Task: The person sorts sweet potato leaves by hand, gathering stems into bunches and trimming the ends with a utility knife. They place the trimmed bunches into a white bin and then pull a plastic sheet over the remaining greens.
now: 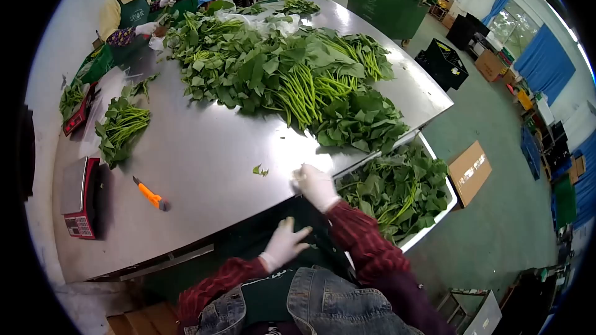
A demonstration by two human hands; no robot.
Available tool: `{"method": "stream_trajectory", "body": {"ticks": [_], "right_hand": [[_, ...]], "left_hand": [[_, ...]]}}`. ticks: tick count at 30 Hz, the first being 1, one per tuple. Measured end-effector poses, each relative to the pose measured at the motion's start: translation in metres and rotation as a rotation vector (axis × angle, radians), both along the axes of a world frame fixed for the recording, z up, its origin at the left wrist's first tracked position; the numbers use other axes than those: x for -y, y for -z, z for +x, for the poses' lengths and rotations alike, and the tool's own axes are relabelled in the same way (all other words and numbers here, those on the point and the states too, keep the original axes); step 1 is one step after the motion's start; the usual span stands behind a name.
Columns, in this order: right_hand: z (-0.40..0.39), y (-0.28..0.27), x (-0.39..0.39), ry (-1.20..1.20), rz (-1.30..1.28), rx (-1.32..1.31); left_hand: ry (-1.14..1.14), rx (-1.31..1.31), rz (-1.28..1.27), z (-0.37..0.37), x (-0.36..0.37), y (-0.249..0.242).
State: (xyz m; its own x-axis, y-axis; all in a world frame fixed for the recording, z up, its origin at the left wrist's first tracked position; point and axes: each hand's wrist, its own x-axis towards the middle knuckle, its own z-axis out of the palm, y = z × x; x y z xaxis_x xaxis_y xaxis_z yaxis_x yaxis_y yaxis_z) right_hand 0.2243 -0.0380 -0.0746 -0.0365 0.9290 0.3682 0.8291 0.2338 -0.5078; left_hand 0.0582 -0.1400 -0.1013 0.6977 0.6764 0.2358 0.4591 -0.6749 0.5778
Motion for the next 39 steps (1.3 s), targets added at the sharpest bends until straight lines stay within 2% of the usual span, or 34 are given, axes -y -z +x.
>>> {"method": "stream_trajectory", "body": {"ticks": [1,2,3,4,5,6,8,9,10,11,12,13,14,15,17,19,22,23,24,26,30,31,33,34,35,36,37,38,39], "right_hand": [[-0.012,-0.008,-0.016,-0.08,-0.017,0.067],[-0.007,-0.008,-0.027,-0.087,-0.023,0.061],[0.0,-0.005,-0.04,-0.013,-0.127,0.177],[0.009,0.006,-0.051,0.067,-0.231,0.29],[0.042,0.03,-0.051,0.18,-0.112,0.466],[0.069,0.02,-0.037,0.313,-0.076,0.409],[0.12,0.007,-0.008,0.321,-0.338,0.517],[0.13,-0.023,0.005,0.134,-0.499,0.739],[0.12,-0.058,0.01,0.209,-0.595,0.601],[0.115,-0.075,0.007,0.191,-0.593,0.534],[0.107,-0.093,0.0,0.046,-0.416,0.439],[0.099,-0.106,-0.014,-0.095,-0.239,0.341],[0.092,-0.112,-0.036,-0.133,-0.256,0.264],[0.085,-0.119,-0.061,-0.172,-0.271,0.188],[0.068,-0.112,-0.124,0.011,-0.223,0.171],[0.052,-0.105,-0.177,0.199,-0.394,0.267],[0.046,-0.067,-0.224,0.173,-0.599,0.019],[0.044,-0.067,-0.224,0.122,-0.559,-0.073],[0.037,-0.063,-0.221,0.119,-0.436,-0.057],[0.01,-0.07,-0.205,0.11,-0.263,-0.072],[-0.035,-0.119,-0.142,-0.019,-0.03,-0.081],[-0.042,-0.135,-0.121,-0.059,-0.134,-0.085],[-0.049,-0.121,-0.097,-0.233,-0.096,-0.031],[-0.052,-0.112,-0.089,-0.247,-0.104,-0.039],[-0.053,-0.098,-0.086,-0.261,-0.152,-0.162],[-0.053,-0.079,-0.085,-0.269,-0.202,-0.286],[-0.046,-0.042,-0.093,-0.367,-0.021,-0.105],[-0.039,-0.05,-0.088,-0.226,-0.326,-0.444],[-0.033,-0.064,-0.084,-0.068,-0.628,-0.78]], "left_hand": [[0.143,0.056,0.086,0.022,-0.008,-0.001],[0.316,-0.024,-0.06,0.044,-0.007,0.003],[0.486,-0.103,-0.205,0.063,-0.007,0.007],[0.582,-0.083,-0.161,0.073,-0.007,-0.002],[0.68,-0.061,-0.11,0.078,-0.008,-0.01],[0.671,0.117,-0.083,0.077,-0.012,-0.016],[0.549,0.307,-0.288,0.069,-0.033,-0.029],[0.453,0.389,-0.405,0.062,-0.046,-0.037],[0.237,0.474,-0.462,0.052,-0.063,-0.059],[0.06,0.572,-0.536,0.046,-0.084,-0.073],[-0.165,0.572,-0.664,0.039,-0.105,-0.082],[-0.344,0.665,-0.622,0.036,-0.13,-0.079],[-0.467,0.71,-0.638,0.034,-0.159,-0.058],[-0.48,0.892,-0.746,0.034,-0.186,-0.054],[-0.496,0.928,-0.733,0.041,-0.226,-0.055],[-0.608,0.905,-0.854,0.056,-0.256,-0.067],[-0.466,1.189,-0.909,0.083,-0.295,-0.056],[-0.424,1.29,-0.896,0.088,-0.307,-0.054],[-0.454,1.334,-0.882,0.089,-0.313,-0.049],[-0.443,1.443,-0.928,0.081,-0.3,-0.083],[-0.347,1.465,-0.891,0.041,-0.25,-0.127],[-0.345,1.449,-0.879,0.03,-0.233,-0.132],[-0.369,1.437,-0.888,0.007,-0.206,-0.129],[-0.437,1.386,-0.883,-0.005,-0.197,-0.12],[-0.501,1.338,-0.876,-0.016,-0.192,-0.106],[-0.608,1.125,-0.809,-0.031,-0.188,-0.091],[-0.7,0.908,-0.739,-0.049,-0.187,-0.074],[-0.796,0.602,-0.736,-0.077,-0.187,-0.056],[-0.89,0.64,-0.72,-0.095,-0.182,-0.056]]}}
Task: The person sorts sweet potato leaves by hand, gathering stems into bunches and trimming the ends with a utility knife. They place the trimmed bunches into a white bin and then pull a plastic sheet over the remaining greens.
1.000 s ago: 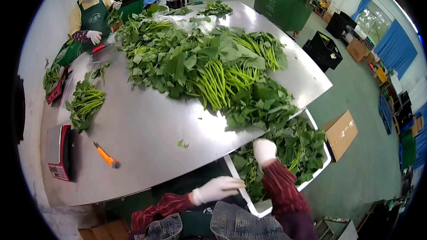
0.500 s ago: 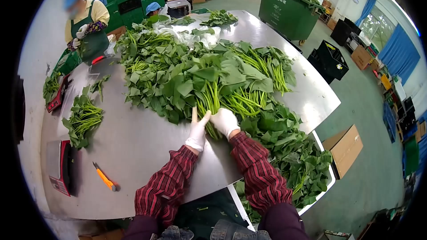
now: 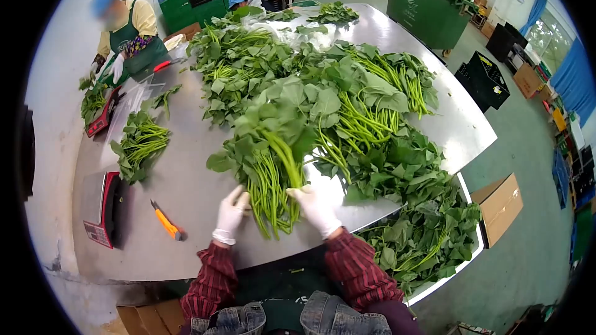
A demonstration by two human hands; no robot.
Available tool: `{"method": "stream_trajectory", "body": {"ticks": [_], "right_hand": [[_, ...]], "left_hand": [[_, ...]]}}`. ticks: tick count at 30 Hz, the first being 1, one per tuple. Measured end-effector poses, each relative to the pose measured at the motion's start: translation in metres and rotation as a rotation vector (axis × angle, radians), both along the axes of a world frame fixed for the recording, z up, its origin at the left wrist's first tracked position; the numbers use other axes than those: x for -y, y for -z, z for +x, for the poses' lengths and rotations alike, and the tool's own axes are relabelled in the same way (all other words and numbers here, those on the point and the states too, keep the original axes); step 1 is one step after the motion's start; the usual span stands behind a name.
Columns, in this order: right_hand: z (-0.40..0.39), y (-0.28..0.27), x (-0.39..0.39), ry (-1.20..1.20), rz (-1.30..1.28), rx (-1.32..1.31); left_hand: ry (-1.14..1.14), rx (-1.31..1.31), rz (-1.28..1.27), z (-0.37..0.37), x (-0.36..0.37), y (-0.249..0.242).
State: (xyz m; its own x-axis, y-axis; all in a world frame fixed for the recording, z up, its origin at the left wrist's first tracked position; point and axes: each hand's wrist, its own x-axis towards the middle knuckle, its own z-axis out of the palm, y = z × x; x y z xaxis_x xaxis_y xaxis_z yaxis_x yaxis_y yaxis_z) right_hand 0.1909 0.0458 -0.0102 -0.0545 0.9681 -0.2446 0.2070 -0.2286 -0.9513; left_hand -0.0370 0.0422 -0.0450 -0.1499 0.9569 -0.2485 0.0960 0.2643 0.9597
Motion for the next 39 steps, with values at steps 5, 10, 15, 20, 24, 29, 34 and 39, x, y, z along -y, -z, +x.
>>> {"method": "stream_trajectory", "body": {"ticks": [5,10,15,20,24,29,34,39], "right_hand": [[0.018,-0.065,0.027,0.311,0.119,-0.18],[0.004,-0.03,0.034,0.273,0.523,0.241],[-0.034,-0.02,0.071,0.208,0.796,0.456],[-0.047,-0.018,0.092,0.005,0.816,0.657],[-0.024,-0.072,0.098,0.198,0.442,0.247],[-0.01,-0.068,0.086,-0.165,0.196,0.211],[-0.023,-0.03,0.088,-0.162,0.607,0.427],[-0.016,-0.018,0.095,0.143,0.885,0.574]], "left_hand": [[-0.223,-0.532,0.51,-0.025,0.028,-0.052],[-0.002,-0.417,0.806,0.034,0.076,-0.082],[0.015,-0.121,0.617,0.067,0.084,-0.078],[-0.136,0.214,0.387,0.063,0.07,-0.047],[0.03,0.531,0.222,0.035,0.073,-0.06],[0.111,0.611,0.257,0.028,0.073,-0.045],[0.154,0.659,0.245,0.039,0.076,-0.048],[0.162,0.952,0.24,0.052,0.08,-0.057]]}}
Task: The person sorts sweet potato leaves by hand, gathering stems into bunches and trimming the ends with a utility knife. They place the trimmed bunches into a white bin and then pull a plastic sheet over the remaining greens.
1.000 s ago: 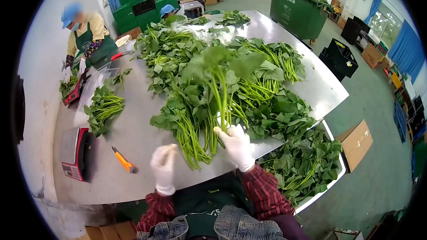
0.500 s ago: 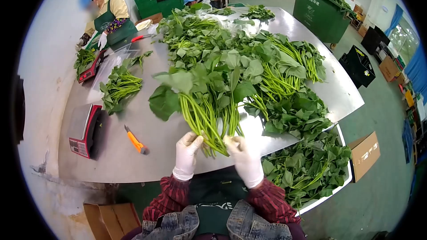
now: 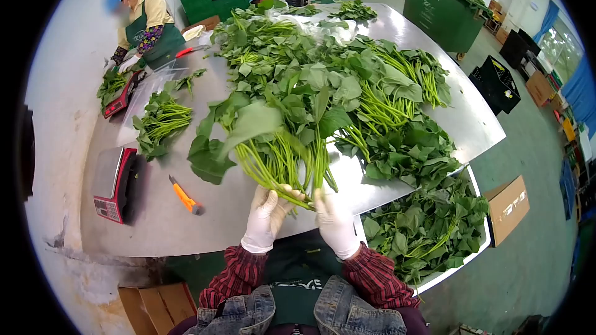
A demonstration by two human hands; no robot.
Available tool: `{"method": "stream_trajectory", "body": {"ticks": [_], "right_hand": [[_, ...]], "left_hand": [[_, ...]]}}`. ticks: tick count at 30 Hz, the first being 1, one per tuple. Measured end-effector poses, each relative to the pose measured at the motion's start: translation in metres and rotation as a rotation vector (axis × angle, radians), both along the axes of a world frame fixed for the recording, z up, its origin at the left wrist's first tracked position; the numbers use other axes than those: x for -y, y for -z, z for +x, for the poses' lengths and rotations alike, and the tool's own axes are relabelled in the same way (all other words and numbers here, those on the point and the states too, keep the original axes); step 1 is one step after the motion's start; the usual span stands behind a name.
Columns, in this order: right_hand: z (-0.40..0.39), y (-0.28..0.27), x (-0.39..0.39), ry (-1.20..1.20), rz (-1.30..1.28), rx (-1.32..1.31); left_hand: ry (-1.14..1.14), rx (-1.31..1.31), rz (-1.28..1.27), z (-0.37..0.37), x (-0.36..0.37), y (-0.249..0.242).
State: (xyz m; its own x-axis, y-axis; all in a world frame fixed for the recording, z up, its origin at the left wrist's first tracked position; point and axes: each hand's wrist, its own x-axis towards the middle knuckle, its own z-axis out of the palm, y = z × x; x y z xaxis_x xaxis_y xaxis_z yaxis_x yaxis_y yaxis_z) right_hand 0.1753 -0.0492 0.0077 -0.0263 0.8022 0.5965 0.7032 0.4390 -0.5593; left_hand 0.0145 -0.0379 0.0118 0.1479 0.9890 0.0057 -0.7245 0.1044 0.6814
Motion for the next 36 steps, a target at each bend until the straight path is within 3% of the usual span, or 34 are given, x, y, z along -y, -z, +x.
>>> {"method": "stream_trajectory", "body": {"ticks": [2,3,4,5,6,7,9,11,12,14,15,17,19,21,23,24,25,27,32,36], "right_hand": [[0.027,-0.001,0.007,0.299,0.056,0.072],[0.044,-0.006,0.01,0.326,-0.19,-0.712],[0.06,-0.034,0.013,0.365,-0.204,-0.825],[0.092,-0.021,0.01,0.487,-0.294,-0.867],[0.131,-0.01,0.013,0.556,-0.543,-0.66],[0.169,0.023,0.017,0.764,-0.563,0.114],[0.191,0.035,0.033,0.917,-0.619,0.539],[0.176,0.046,0.025,0.674,-0.461,0.457],[0.137,0.024,0.017,0.605,-0.543,0.246],[0.087,0.043,0.001,0.262,-0.504,0.125],[0.056,0.051,-0.013,0.238,-0.67,0.154],[0.018,0.065,-0.041,0.078,-0.575,0.359],[0.005,0.079,-0.066,0.02,-0.549,0.413],[0.003,0.075,-0.08,-0.039,-0.521,0.471],[0.017,0.053,-0.085,0.197,-0.035,0.566],[0.039,0.038,-0.081,0.037,-0.162,0.456],[0.053,0.018,-0.08,-0.015,-0.113,0.247],[0.051,-0.058,-0.061,0.1,-0.7,-0.911],[0.064,-0.037,-0.053,0.172,-0.47,-0.86],[0.048,-0.027,-0.038,0.021,-0.506,-1.089]], "left_hand": [[-0.086,0.085,0.002,-0.005,-0.004,0.0],[-0.182,0.167,0.002,-0.011,-0.006,0.0],[-0.266,0.129,-0.002,-0.02,-0.01,-0.009],[-0.261,0.159,0.044,-0.032,-0.012,-0.008],[-0.281,0.176,0.052,-0.043,-0.012,-0.007],[-0.302,0.194,0.062,-0.049,-0.013,-0.006],[-0.281,0.232,0.041,-0.056,-0.013,-0.003],[-0.261,0.272,0.023,-0.054,-0.014,0.005],[-0.188,0.271,0.032,-0.053,-0.014,0.015],[-0.149,0.311,-0.006,-0.041,-0.011,0.007],[-0.145,0.31,-0.003,-0.035,-0.014,0.013],[0.127,0.309,0.124,-0.027,-0.019,0.029],[0.023,-0.054,-0.095,-0.001,-0.022,0.002],[-0.02,-0.153,-0.044,0.005,-0.043,0.025],[-0.095,-0.112,-0.1,-0.004,-0.059,0.039],[-0.112,-0.137,-0.094,-0.009,-0.06,0.042],[-0.112,-0.077,-0.082,-0.014,-0.062,0.05],[-0.116,-0.053,-0.083,-0.023,-0.064,0.057],[-0.144,0.026,-0.103,-0.03,-0.058,0.053],[-0.176,-0.004,-0.094,-0.031,-0.051,0.039]]}}
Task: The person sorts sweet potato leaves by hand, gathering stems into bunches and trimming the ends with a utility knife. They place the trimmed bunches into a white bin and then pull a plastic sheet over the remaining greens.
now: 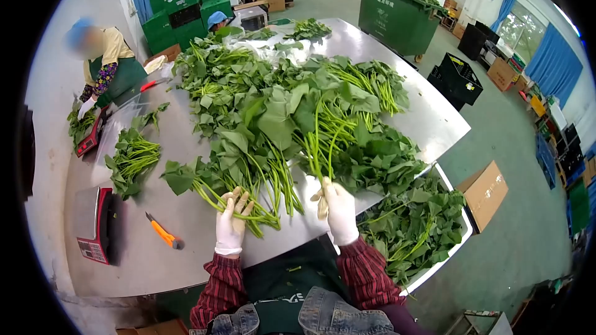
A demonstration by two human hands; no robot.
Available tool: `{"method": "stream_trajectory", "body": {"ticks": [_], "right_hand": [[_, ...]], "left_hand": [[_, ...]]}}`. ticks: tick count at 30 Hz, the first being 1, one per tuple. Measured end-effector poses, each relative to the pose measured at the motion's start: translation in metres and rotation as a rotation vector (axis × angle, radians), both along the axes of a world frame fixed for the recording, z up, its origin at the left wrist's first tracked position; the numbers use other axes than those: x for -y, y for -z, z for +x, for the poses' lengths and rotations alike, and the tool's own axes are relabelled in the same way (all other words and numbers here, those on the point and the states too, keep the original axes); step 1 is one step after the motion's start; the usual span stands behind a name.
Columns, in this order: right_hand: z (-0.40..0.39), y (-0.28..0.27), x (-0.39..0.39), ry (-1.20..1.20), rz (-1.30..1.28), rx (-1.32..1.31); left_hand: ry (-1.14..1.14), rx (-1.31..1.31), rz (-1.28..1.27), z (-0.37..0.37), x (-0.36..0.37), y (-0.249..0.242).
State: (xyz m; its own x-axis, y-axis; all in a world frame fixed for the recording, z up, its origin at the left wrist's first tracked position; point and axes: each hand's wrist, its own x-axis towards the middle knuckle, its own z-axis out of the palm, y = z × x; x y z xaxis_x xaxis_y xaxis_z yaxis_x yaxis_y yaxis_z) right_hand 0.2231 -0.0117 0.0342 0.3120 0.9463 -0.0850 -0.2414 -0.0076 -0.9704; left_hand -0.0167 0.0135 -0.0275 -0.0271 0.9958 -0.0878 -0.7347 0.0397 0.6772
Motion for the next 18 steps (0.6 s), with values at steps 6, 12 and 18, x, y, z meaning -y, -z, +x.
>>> {"method": "stream_trajectory", "body": {"ticks": [6,12,18], "right_hand": [[-0.016,-0.01,0.018,-0.197,-0.037,-0.108],[-0.053,0.002,0.035,-0.493,0.044,-0.194],[-0.073,0.004,0.051,-0.606,-0.161,-0.217]], "left_hand": [[-0.099,-0.017,0.012,0.008,0.014,-0.028],[0.04,0.016,0.037,0.025,0.028,-0.05],[0.141,0.109,0.058,0.025,0.032,-0.046]]}}
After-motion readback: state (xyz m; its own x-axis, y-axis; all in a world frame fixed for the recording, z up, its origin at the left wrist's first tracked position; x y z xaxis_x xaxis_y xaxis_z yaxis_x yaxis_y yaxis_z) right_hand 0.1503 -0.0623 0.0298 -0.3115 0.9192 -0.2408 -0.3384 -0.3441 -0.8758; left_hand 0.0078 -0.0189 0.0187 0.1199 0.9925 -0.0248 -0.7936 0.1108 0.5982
